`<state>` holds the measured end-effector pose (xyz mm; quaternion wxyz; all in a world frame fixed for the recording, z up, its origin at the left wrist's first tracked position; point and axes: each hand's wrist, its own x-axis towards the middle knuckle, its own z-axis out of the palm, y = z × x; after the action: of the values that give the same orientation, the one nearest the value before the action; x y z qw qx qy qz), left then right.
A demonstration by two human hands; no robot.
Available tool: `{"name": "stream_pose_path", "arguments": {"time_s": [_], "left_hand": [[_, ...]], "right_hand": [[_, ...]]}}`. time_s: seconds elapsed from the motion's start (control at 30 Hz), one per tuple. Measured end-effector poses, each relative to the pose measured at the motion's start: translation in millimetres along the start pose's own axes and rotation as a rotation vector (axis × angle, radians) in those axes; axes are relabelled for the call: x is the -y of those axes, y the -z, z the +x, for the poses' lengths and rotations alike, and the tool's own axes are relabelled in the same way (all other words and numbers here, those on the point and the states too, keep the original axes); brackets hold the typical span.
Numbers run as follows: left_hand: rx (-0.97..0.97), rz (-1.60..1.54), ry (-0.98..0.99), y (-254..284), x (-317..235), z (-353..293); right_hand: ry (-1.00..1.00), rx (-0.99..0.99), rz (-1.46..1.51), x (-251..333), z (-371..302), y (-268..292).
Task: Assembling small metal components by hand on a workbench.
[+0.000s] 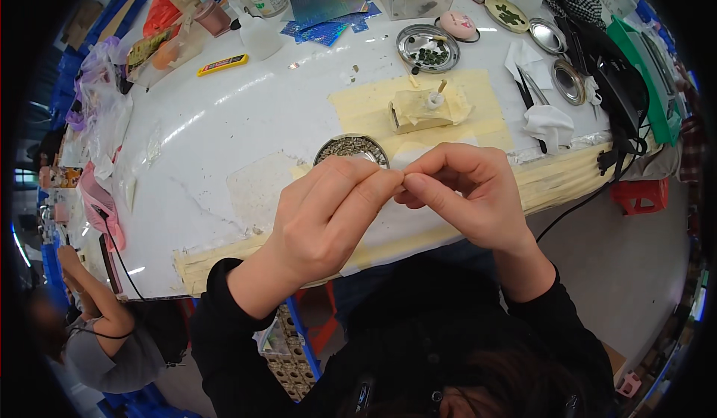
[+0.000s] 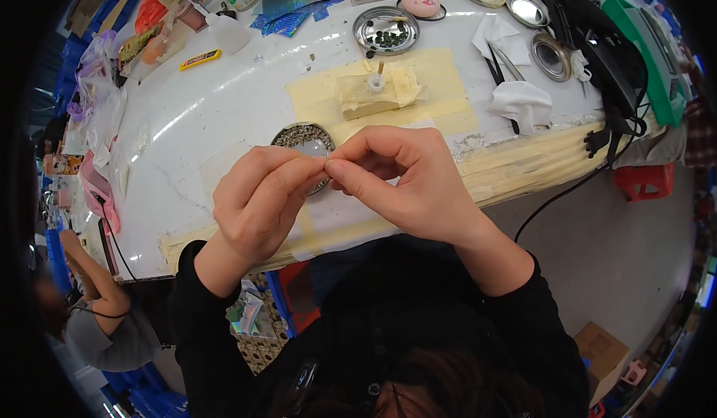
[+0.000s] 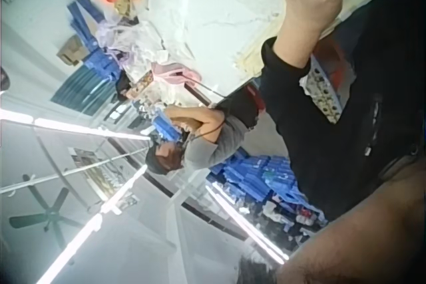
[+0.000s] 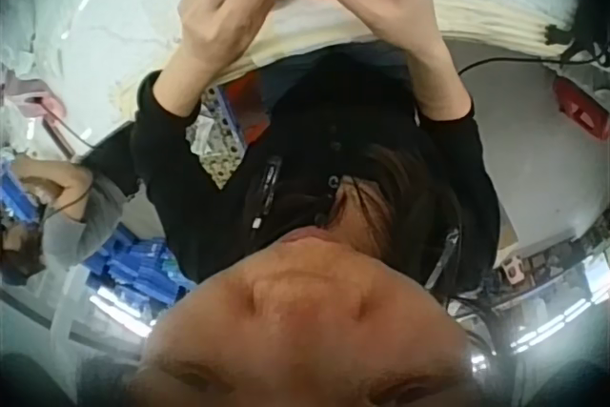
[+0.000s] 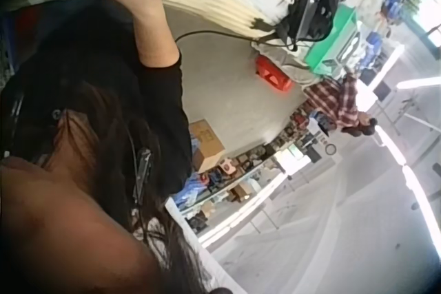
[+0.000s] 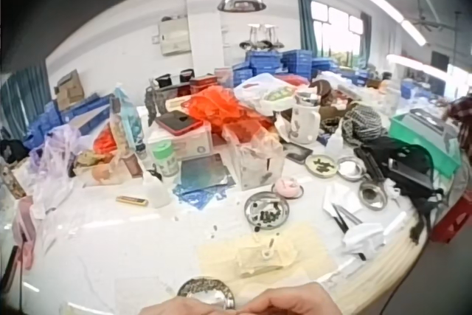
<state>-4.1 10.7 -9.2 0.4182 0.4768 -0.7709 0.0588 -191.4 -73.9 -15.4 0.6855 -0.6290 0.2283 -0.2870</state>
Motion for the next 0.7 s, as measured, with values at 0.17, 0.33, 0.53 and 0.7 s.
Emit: {"name": "stream_pose_path", "arguments": {"time_s": [0.17,0.33,0.53,0.7], "left_hand": [[0.041,-0.014,0.023,1,-2,3],[0.028,-0.015,0.046,-1,-2,2],[-0.015,-0.025,0.043,-3,-1,3],[-0.028,-0.161,0.164,-1,-2,3]], "right_hand": [[0.096,-0.038,-0.175,1,-1,-1],[0.042,-0.018,-0.162,2,0,0],[-0.028,0.049,0.025,1,0,3],[-0.095,0.112,0.318,-11,5,5]]}}
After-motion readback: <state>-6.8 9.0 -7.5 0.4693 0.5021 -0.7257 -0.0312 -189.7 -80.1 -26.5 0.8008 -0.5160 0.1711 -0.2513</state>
